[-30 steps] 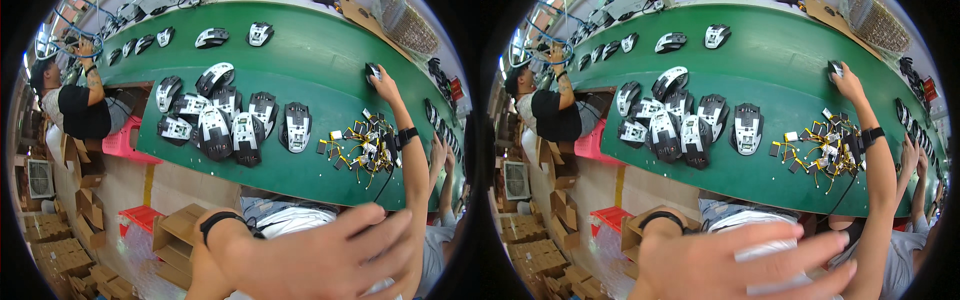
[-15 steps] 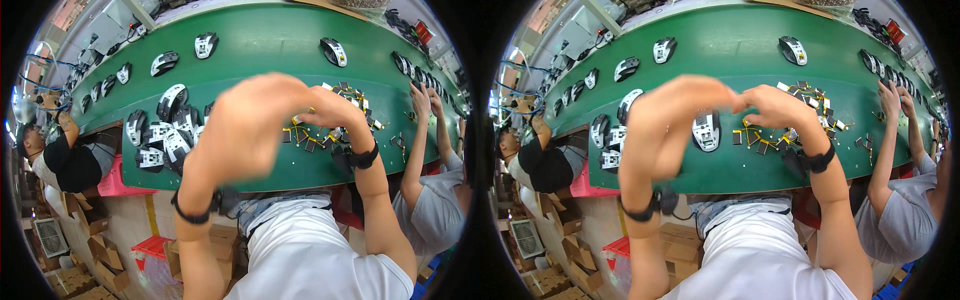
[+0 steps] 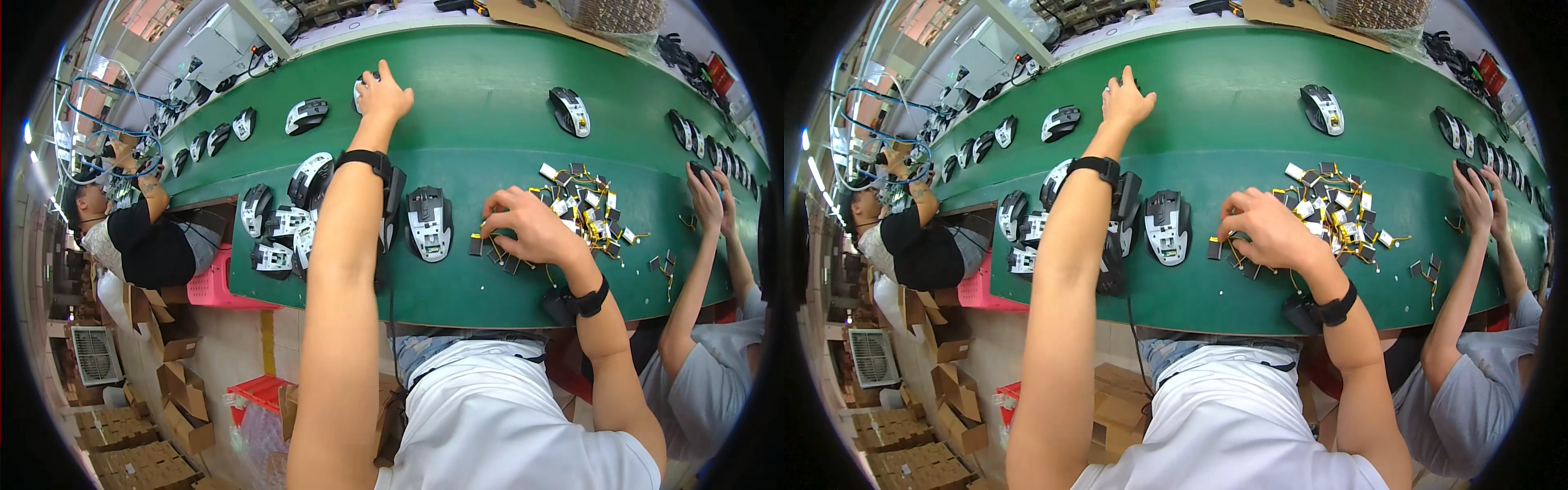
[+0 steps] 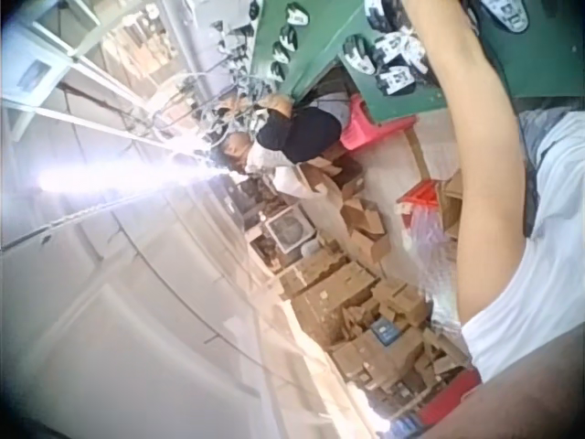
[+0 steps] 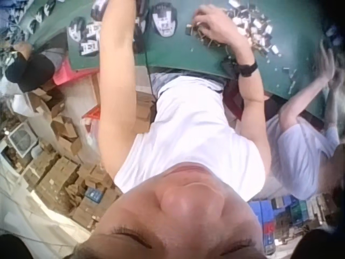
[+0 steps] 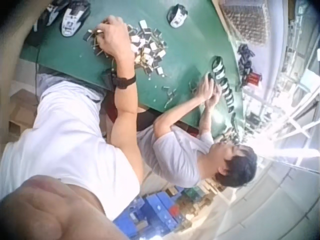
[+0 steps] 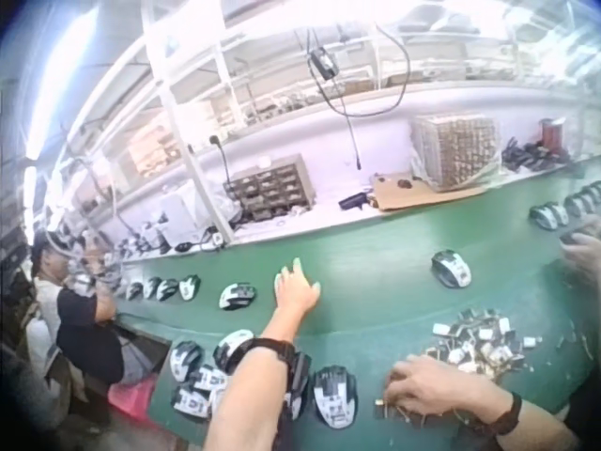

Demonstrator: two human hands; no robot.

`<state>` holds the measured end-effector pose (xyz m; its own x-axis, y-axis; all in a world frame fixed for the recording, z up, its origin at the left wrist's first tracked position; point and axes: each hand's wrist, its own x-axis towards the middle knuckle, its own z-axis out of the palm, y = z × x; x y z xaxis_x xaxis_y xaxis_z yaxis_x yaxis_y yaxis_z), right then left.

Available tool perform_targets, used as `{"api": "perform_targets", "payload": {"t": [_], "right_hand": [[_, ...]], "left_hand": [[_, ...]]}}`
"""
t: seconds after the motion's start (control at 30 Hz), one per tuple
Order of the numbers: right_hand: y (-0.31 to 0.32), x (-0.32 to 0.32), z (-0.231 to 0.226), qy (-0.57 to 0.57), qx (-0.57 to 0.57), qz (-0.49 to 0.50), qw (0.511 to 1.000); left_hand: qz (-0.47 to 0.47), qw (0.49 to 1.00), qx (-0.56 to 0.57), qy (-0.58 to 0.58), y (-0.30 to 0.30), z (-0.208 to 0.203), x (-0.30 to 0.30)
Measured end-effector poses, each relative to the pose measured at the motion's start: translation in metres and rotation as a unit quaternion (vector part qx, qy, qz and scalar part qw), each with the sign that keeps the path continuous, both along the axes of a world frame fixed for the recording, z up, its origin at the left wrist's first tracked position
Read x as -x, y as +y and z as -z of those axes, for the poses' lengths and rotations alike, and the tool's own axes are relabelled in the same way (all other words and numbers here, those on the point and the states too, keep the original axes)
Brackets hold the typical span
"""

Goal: Manually assemble computer mice on a production line by inserting internal components.

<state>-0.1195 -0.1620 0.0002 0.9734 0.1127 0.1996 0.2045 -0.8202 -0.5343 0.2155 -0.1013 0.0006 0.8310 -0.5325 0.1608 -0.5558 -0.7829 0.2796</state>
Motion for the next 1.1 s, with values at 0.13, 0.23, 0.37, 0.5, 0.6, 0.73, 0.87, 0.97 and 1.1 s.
{"api": "perform_targets", "payload": {"t": [0.13, 0.23, 0.37, 0.5, 0.6, 0.73, 0.87, 0.97, 1.1], "right_hand": [[-0.003, 0.003, 0.009, 0.012, -0.033, -0.001, 0.999], [-0.007, 0.004, 0.008, -0.030, -0.018, 0.011, 0.999], [-0.009, 0.000, 0.013, -0.023, -0.025, -0.013, 0.999], [-0.008, -0.001, 0.007, -0.048, -0.087, -0.001, 0.995], [-0.001, -0.003, 0.009, -0.056, -0.158, 0.067, 0.983], [0.005, -0.003, 0.007, -0.013, -0.353, 0.149, 0.924], [0.006, -0.004, 0.014, 0.061, -0.526, 0.115, 0.841], [0.003, -0.006, 0.012, 0.050, -0.594, 0.091, 0.798], [-0.009, -0.001, 0.003, 0.035, -0.654, 0.115, 0.747]], "left_hand": [[-0.080, 0.996, -0.021, -0.026, -0.011, 0.027, -0.008], [-0.072, 0.993, -0.031, -0.085, -0.025, 0.029, -0.008], [-0.056, 0.985, -0.060, -0.155, -0.016, 0.022, -0.032], [-0.086, 0.993, -0.066, -0.056, -0.012, 0.018, -0.034], [-0.030, 0.998, -0.052, 0.007, -0.011, 0.015, -0.027], [-0.042, 0.997, -0.049, 0.030, -0.009, 0.007, -0.013], [0.029, 0.989, 0.136, 0.050, -0.001, -0.002, 0.006], [0.051, 0.902, 0.393, 0.172, -0.006, -0.022, 0.044], [0.143, 0.646, 0.597, 0.454, 0.020, -0.052, 0.125]]}}
